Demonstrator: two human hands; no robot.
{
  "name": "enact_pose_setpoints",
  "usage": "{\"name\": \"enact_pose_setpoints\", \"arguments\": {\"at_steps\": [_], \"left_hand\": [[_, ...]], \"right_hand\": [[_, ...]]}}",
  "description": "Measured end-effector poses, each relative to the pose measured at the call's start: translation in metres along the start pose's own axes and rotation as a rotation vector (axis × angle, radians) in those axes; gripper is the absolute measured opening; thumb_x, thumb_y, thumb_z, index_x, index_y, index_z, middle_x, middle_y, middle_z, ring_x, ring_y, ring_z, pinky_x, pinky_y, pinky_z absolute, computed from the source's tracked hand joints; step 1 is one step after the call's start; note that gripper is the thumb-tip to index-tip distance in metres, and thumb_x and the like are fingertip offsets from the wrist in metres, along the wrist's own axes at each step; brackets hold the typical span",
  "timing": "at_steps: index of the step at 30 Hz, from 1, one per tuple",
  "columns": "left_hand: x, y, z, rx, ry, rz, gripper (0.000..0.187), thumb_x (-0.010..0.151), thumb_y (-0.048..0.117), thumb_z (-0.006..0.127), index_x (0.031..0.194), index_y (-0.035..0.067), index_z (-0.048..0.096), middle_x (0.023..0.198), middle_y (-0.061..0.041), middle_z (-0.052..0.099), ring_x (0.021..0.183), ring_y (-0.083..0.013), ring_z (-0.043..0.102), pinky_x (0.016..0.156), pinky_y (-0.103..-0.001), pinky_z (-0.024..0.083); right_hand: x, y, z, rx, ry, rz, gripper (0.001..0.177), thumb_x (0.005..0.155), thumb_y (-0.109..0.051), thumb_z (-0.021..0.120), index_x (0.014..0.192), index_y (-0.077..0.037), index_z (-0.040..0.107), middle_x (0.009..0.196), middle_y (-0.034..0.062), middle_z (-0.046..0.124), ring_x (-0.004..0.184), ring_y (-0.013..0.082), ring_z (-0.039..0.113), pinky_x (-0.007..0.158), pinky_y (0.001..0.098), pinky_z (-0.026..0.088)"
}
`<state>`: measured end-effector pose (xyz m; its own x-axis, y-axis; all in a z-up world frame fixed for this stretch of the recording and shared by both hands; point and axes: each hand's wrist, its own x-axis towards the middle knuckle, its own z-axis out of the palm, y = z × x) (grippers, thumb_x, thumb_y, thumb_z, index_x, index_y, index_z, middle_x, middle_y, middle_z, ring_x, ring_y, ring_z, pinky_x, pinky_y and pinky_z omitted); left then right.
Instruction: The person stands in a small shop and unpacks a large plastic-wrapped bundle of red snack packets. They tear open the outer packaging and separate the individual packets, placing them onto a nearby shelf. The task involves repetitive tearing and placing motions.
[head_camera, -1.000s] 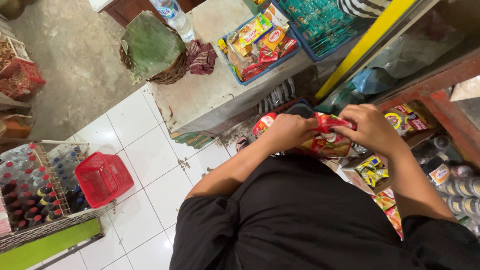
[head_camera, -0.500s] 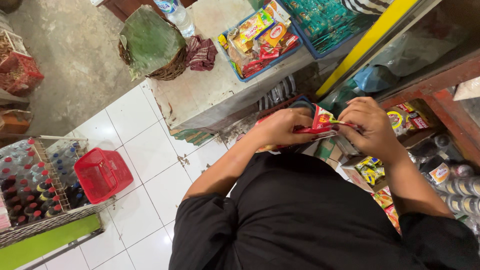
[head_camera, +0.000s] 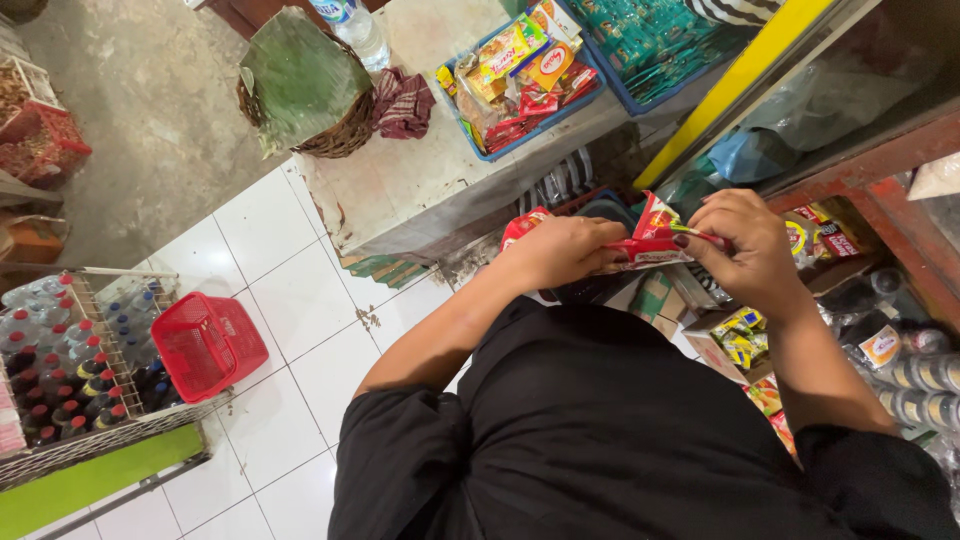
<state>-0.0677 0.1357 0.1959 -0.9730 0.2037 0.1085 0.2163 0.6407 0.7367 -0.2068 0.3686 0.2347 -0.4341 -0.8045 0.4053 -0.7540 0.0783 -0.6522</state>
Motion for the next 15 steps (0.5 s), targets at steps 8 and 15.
{"name": "enact_pose_setpoints", "arguments": {"at_steps": [8, 15], "left_hand": [[0.017, -0.003, -0.004, 0.068, 0.126, -0.069, 0.011, 0.089, 0.015, 0.063, 0.097, 0.007, 0.063, 0.081, -0.018, 0.069, 0.082, -0.0403, 0.067, 0.071, -0.051, 0.051], [0.019, 0.005, -0.008, 0.020, 0.165, -0.121, 0.017, 0.090, 0.017, 0.063, 0.101, 0.006, 0.070, 0.082, -0.021, 0.069, 0.081, -0.0414, 0.067, 0.072, -0.052, 0.051]], "right_hand": [[0.015, 0.001, -0.011, -0.226, -0.100, 0.055, 0.021, 0.093, -0.022, 0.078, 0.090, -0.004, 0.067, 0.092, 0.0080, 0.067, 0.090, 0.0285, 0.063, 0.094, 0.0421, 0.048], [0.029, -0.002, -0.023, -0.500, -0.452, 0.144, 0.037, 0.095, -0.045, 0.067, 0.091, -0.009, 0.071, 0.091, 0.0049, 0.069, 0.095, 0.0259, 0.068, 0.093, 0.0409, 0.046]]}}
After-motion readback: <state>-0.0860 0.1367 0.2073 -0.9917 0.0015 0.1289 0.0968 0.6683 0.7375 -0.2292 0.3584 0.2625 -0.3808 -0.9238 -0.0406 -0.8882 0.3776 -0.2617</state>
